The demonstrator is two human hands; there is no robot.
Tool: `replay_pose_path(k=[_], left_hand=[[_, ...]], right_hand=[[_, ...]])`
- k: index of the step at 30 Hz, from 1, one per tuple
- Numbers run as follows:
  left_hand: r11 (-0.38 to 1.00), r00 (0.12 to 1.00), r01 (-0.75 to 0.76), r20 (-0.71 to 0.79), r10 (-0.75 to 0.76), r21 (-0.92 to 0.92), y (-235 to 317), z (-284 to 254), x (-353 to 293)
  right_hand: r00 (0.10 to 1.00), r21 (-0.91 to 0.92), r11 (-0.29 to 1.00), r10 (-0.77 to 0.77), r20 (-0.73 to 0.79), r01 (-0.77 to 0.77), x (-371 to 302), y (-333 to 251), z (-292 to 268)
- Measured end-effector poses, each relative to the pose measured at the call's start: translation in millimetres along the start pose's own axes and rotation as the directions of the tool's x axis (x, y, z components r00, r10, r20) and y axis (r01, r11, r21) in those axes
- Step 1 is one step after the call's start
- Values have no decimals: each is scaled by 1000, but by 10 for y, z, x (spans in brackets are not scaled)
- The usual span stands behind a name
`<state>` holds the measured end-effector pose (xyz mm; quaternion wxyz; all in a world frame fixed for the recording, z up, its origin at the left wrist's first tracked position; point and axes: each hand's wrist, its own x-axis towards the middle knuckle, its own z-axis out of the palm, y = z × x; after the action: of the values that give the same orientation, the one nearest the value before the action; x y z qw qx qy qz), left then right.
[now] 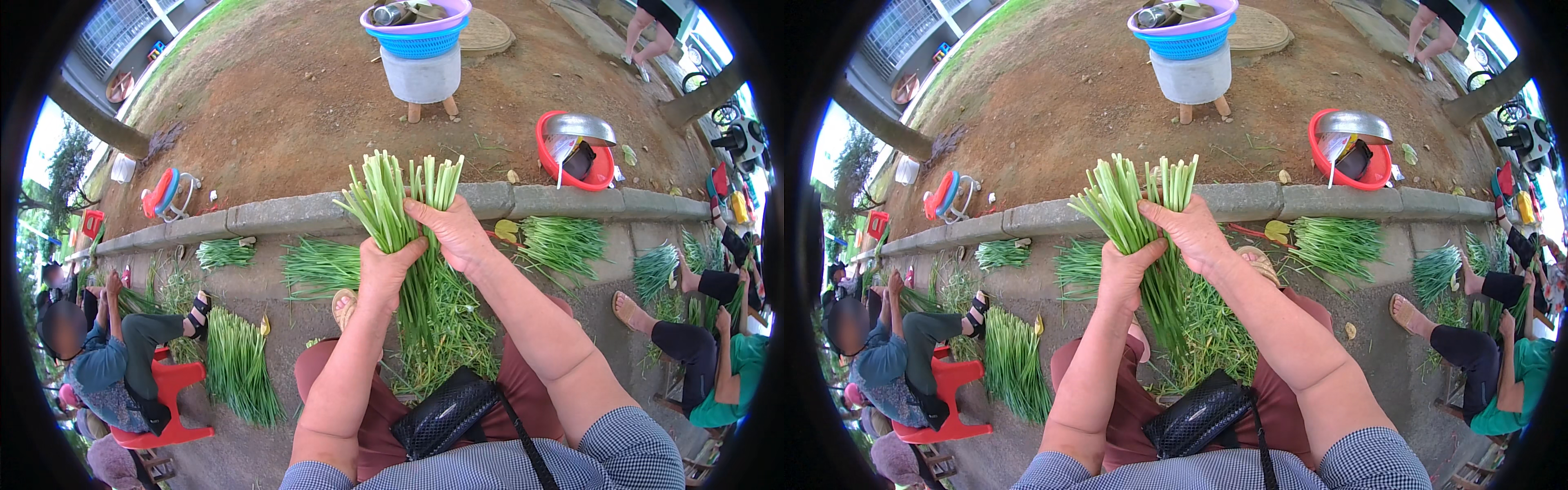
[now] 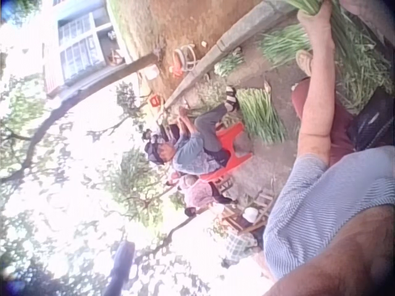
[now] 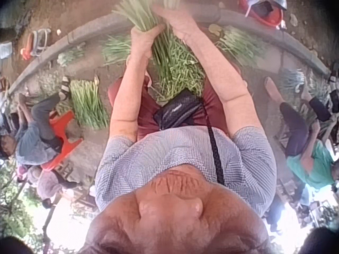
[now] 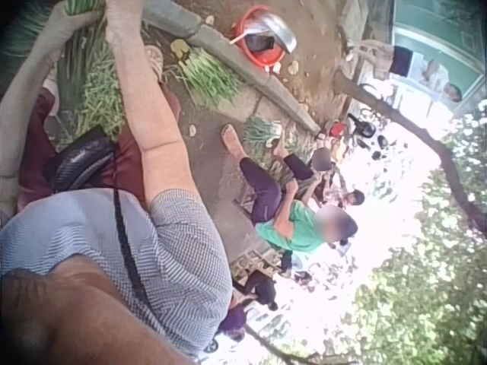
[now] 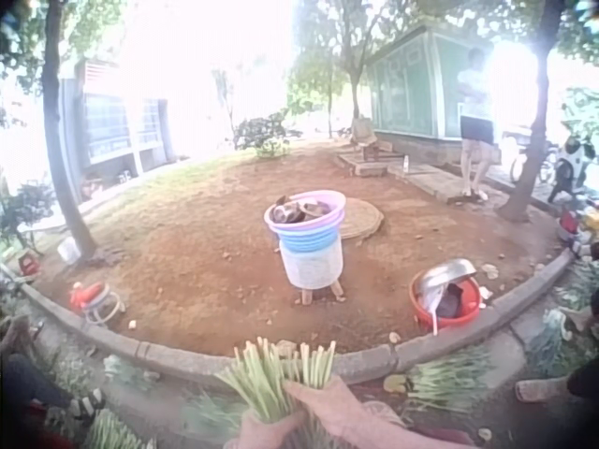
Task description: The person sorts a bunch of green onions by hand, picking individual stalks from the group, cleaning off loose layers, and placing them into a new bundle.
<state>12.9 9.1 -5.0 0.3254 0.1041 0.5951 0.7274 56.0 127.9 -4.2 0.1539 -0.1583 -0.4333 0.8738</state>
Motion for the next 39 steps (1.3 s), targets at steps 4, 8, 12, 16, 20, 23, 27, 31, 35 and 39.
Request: replay_pose_path(k=[4, 8, 12, 16, 20, 23, 27, 31, 35, 39], left_hand=[[1000, 1000, 15, -3, -15, -10, -21, -19, 25], [994, 1000, 23, 23, -21, -103, -9, -28, 17], [991, 999, 29, 19, -27, -132, 32, -25, 9], [986, 1000, 24, 24, -20, -167, 50, -19, 26], [985, 999, -6, 33, 12, -172, 83, -11, 23], [992, 999, -5, 39, 10, -124, 85, -24, 20], [998, 998, 12, 56, -8, -69, 56, -57, 29], [994, 995, 55, 83, -48, -93, 62, -87, 37], [992, 993, 83, 97, -74, -94, 93, -68, 24], [991, 990, 97, 115, -86, -94, 114, -48, 13]], right_hand=[[1000, -4, 1000, 15, 23, -15, -18, -29, 20], [999, 19, 999, 32, 37, -32, -31, -41, 39], [999, 16, 1000, 9, 36, -10, -35, -45, 73], [999, -8, 1000, -9, -35, 8, -32, -12, 44], [999, -54, 999, -6, -53, 3, -27, -19, 20], [992, -34, 998, -51, -115, 47, 8, 20, 8], [993, 15, 998, -67, -95, 68, 23, 27, -8], [997, 46, 998, -33, -64, 36, -19, -47, 52], [999, 55, 998, -26, -35, 28, -36, -87, 54], [1000, 45, 999, -10, -14, 11, -29, -96, 38]])
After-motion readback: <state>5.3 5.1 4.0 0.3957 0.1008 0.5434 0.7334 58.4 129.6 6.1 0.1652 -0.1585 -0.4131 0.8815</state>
